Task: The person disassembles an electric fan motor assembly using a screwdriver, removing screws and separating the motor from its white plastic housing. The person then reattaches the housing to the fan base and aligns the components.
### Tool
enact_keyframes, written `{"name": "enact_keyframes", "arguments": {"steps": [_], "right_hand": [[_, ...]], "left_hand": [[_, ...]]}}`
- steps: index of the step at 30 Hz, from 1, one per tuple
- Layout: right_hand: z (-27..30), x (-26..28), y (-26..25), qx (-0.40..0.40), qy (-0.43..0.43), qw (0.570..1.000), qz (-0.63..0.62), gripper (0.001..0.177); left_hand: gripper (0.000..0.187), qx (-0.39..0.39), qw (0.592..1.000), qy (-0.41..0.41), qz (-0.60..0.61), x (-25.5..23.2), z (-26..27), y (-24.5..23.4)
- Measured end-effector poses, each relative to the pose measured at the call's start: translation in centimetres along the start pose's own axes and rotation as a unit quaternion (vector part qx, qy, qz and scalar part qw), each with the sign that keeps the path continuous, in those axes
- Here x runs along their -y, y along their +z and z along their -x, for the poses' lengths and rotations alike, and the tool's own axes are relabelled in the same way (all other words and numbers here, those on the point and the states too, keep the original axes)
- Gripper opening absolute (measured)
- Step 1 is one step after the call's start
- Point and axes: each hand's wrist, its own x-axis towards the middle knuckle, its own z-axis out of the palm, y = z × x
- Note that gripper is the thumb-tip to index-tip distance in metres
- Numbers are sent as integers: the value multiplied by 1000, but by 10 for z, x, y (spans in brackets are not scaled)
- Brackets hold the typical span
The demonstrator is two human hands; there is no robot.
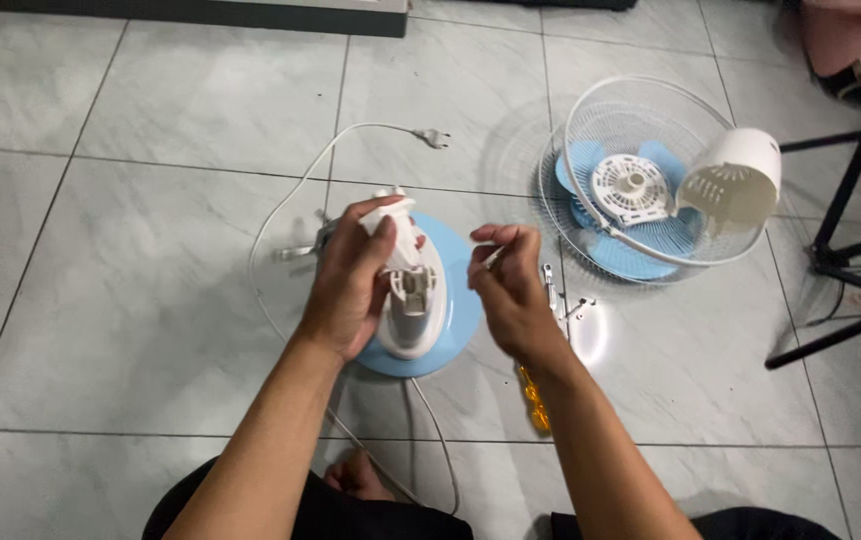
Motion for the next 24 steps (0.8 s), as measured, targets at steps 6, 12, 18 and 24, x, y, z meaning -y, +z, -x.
{"name": "enact_keyframes", "arguments": {"steps": [6,12,18,24], "right_hand": [[20,17,0,-24,79,995,57,30],[19,41,9,-1,-40,988,150,57],[17,45,12,-33,43,996,66,51],[13,41,5,-36,34,996,72,40]], "left_hand": [[47,2,998,48,-32,3,0,4],[49,21,994,90,-50,6,1,6],[52,78,983,127,-107,6,2,4],[52,88,972,151,-158,3,4,2]]}}
